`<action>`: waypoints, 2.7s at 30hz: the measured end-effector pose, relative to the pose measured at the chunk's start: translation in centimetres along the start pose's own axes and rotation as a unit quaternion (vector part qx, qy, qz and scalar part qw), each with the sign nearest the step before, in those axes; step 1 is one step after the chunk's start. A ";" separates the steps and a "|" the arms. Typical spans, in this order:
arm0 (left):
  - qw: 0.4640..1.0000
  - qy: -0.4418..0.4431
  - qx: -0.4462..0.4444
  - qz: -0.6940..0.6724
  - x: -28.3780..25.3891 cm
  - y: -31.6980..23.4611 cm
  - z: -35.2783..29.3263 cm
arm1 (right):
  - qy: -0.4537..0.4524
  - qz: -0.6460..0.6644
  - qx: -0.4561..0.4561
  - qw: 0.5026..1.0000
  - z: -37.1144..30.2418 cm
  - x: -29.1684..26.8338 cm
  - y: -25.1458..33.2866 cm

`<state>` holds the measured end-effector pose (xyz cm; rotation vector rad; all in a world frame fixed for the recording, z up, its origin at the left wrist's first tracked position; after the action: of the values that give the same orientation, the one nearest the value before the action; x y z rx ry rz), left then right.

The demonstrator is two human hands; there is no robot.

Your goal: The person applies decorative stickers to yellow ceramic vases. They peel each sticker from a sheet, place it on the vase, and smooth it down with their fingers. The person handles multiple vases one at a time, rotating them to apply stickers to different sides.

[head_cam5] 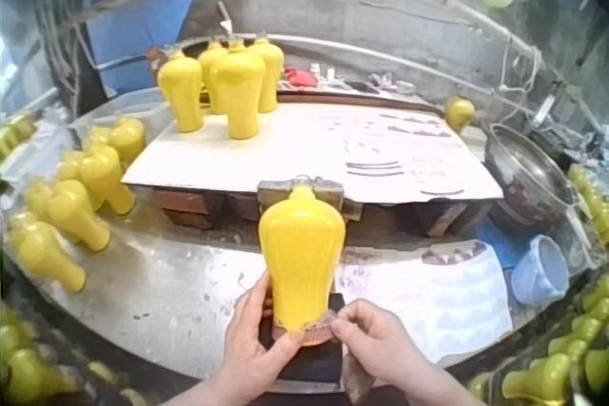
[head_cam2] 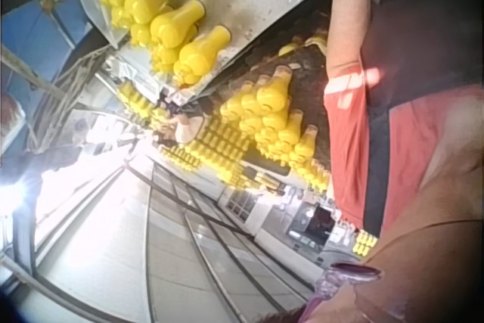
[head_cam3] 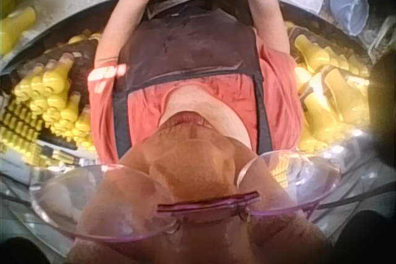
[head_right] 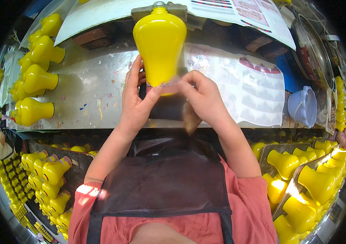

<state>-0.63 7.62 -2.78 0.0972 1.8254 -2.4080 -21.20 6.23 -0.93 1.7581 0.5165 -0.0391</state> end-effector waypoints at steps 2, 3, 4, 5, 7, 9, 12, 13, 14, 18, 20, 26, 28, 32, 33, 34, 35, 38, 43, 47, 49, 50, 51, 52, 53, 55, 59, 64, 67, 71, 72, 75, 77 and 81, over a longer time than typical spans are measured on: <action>1.000 -0.005 0.001 0.001 0.1 -0.1 0.0 | -0.010 -0.021 -0.006 1.000 0.1 0.2 -0.1; 1.000 -0.006 0.000 0.001 0.1 -0.2 0.0 | -0.015 -0.040 -0.017 0.999 0.1 0.3 -0.1; 1.000 -0.007 -0.001 0.001 0.1 -0.3 0.0 | -0.018 -0.060 -0.030 0.998 0.0 0.3 -0.1; 1.000 -0.008 -0.002 0.001 0.1 -0.3 0.0 | -0.022 -0.061 -0.029 0.997 0.0 0.4 -0.1; 1.000 -0.011 -0.001 -0.005 0.2 -0.4 0.0 | -0.025 -0.060 -0.046 0.997 0.0 0.5 -0.2; 1.000 -0.015 0.001 -0.011 0.3 -0.3 0.0 | -0.025 -0.058 -0.028 0.998 0.1 0.7 -0.4; 1.000 -0.003 -0.002 -0.007 0.2 -0.2 0.1 | -0.038 -0.051 -0.039 0.997 0.4 0.8 -0.4; 1.000 0.014 -0.007 0.001 0.1 -0.2 0.2 | -0.037 -0.055 -0.042 0.997 0.5 0.7 -0.3; 0.999 0.030 -0.013 0.009 0.0 -0.3 0.2 | -0.045 -0.022 -0.024 0.998 0.5 0.5 -0.2; 0.993 0.009 0.074 0.095 -0.2 -1.8 -0.1 | -0.032 -0.018 0.000 0.999 0.2 -0.2 1.0; 0.959 0.026 0.123 0.254 0.2 -2.5 -0.3 | -0.025 -0.040 0.024 0.999 -0.1 0.0 1.6; 0.961 0.009 0.160 0.227 0.2 -2.0 0.8 | -0.078 -0.221 -0.073 0.969 0.3 1.0 2.8; 0.972 0.009 0.151 0.182 -0.4 -1.6 0.6 | -0.057 -0.134 -0.015 0.989 0.4 0.5 2.7; 0.972 -0.006 0.130 0.197 -0.1 -1.4 0.0 | -0.065 -0.112 0.021 0.991 -0.2 0.5 3.5; 0.970 -0.008 0.125 0.209 0.2 -1.4 -0.1 | -0.084 -0.136 0.018 0.987 -0.3 0.9 3.8; 0.968 -0.004 0.121 0.219 0.4 -1.4 0.0 | -0.127 -0.279 -0.037 0.951 -0.2 1.4 4.4; 0.966 0.000 0.117 0.230 0.5 -1.5 0.1 | -0.128 -0.292 -0.031 0.947 -0.1 1.7 4.6; 0.972 0.025 0.091 0.215 0.2 -1.5 0.4 | -0.123 -0.332 -0.023 0.935 0.7 2.2 5.0; 0.989 0.047 0.090 0.111 -0.9 -1.0 0.4 | -0.073 -0.160 -0.005 0.984 1.0 1.3 4.5; 0.994 0.009 0.077 0.081 -0.1 -0.4 0.3 | -0.115 -0.285 -0.040 0.951 0.7 1.6 4.2; 0.995 0.019 0.062 0.078 -0.2 -0.4 0.3 | -0.107 -0.237 -0.064 0.963 0.8 1.6 4.2; 0.995 0.024 0.055 0.076 -0.3 -0.5 0.2 | -0.095 -0.150 -0.029 0.984 0.9 1.5 4.0; 0.994 0.031 0.065 0.084 -0.5 -0.7 0.2 | -0.075 -0.128 -0.040 0.988 0.9 1.5 3.9; 0.992 0.038 0.075 0.092 -0.7 -0.8 0.1 | -0.065 -0.105 -0.046 0.991 1.0 1.4 3.9; 0.991 0.043 0.085 0.097 -0.9 -0.9 0.2 | -0.066 -0.096 -0.004 0.993 0.8 1.2 3.7; 0.984 0.047 0.090 0.147 -0.5 -1.0 0.0 | -0.051 -0.205 -0.015 0.977 0.3 1.2 3.8; 0.977 0.033 0.112 0.177 -0.8 -0.8 0.3 | -0.028 -0.236 -0.014 0.971 -0.5 1.0 4.3; 0.975 0.084 0.113 0.172 -2.0 -1.0 -0.7 | 0.012 -0.149 -0.022 0.988 -1.7 -0.2 4.1; 0.989 0.094 0.072 0.094 -2.2 -1.3 -1.3 | -0.010 -0.138 -0.060 0.989 -1.4 0.2 3.3; 0.996 0.049 -0.064 -0.031 -1.6 -0.6 -0.7 | -0.012 -0.141 -0.095 0.985 -0.4 0.9 2.6; 0.998 0.064 -0.014 0.009 -1.3 -0.5 -0.3 | -0.008 -0.157 -0.062 0.986 -0.1 1.0 2.4; 0.997 0.041 0.045 0.036 -0.5 -0.2 0.0 | -0.011 -0.178 -0.038 0.983 0.4 1.2 2.4; 0.997 0.040 0.051 0.045 -0.3 0.0 -0.1 | -0.025 -0.170 -0.047 0.984 0.5 1.4 2.6; 0.996 0.039 0.055 0.061 -0.3 0.3 -0.3 | -0.054 -0.182 -0.059 0.980 0.4 1.9 2.7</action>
<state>-0.26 7.82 -3.07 0.3088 1.6636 -2.4499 -18.42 6.02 0.86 1.5186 0.7399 -0.3515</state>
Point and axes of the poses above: each hand's wrist, its own z-axis towards the middle knuckle, its own x-axis out of the palm, y = z × x, the point moved 2 cm from there along z, towards the middle knuckle, and after that the axes turned 10 degrees about -z, right-handed, at the moved point
